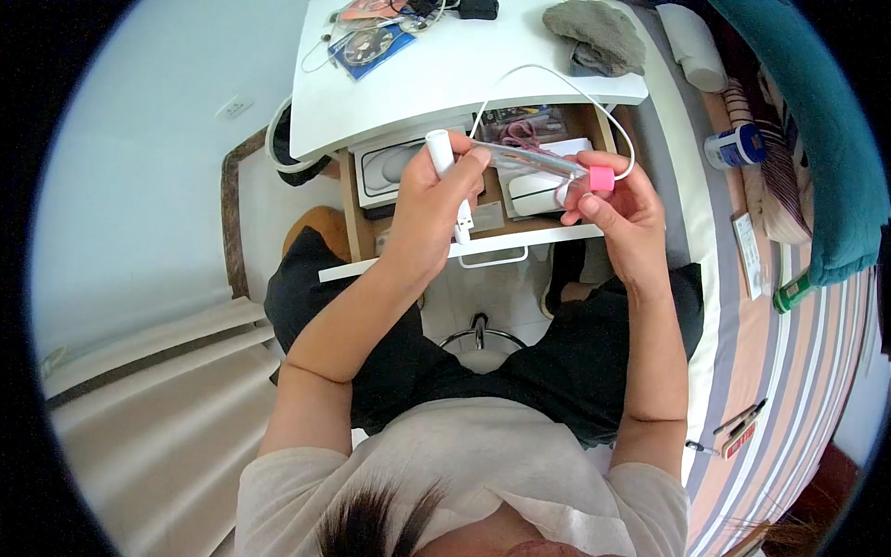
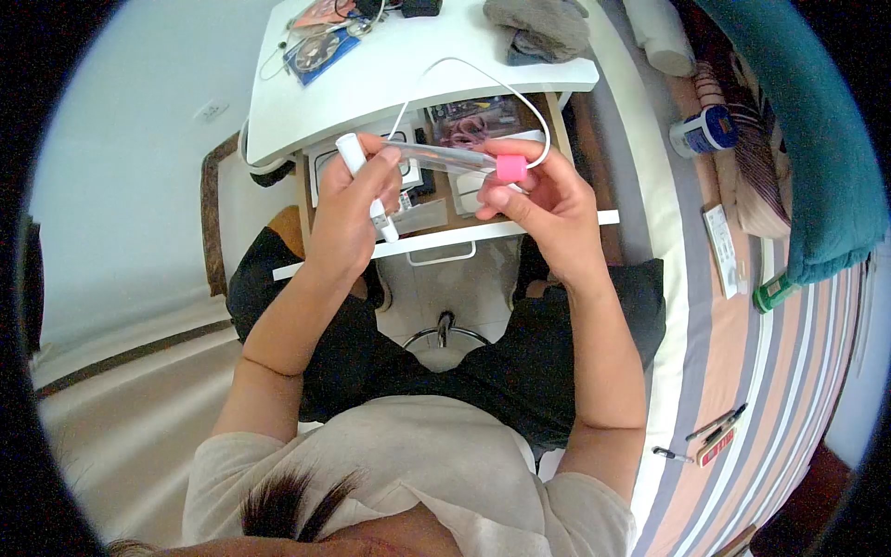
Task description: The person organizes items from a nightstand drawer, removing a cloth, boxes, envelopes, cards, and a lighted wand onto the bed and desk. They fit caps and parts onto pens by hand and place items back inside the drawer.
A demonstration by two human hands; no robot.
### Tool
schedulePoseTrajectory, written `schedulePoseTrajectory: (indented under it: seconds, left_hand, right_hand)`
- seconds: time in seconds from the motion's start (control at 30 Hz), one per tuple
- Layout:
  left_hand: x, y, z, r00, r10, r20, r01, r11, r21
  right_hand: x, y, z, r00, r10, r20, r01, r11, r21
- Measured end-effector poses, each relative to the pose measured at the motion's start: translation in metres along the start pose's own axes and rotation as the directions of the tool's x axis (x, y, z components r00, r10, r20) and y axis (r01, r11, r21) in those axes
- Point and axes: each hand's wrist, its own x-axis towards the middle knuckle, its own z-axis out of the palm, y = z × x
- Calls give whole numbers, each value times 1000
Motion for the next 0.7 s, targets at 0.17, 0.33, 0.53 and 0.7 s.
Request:
schedulePoseTrajectory:
  seconds: [0.17, 0.33, 0.53, 0.7]
  left_hand:
    - [-3, -4, 4, 998, -27, 56, 24, 998, 56]
    - [-10, 1, 10, 983, -5, 184, -43, 966, 257]
    - [-10, -3, 12, 976, 140, 169, -192, 917, 348]
    - [-8, -4, 9, 972, 213, 103, -236, 902, 361]
  right_hand:
    - [1, 0, 1, 982, -25, -187, 18, 999, -39]
    - [6, 2, -3, 962, 34, -270, -16, 998, 67]
    - [4, 5, 4, 961, 99, -259, -74, 992, 106]
    - [2, 8, 6, 979, 111, -172, -88, 987, 138]
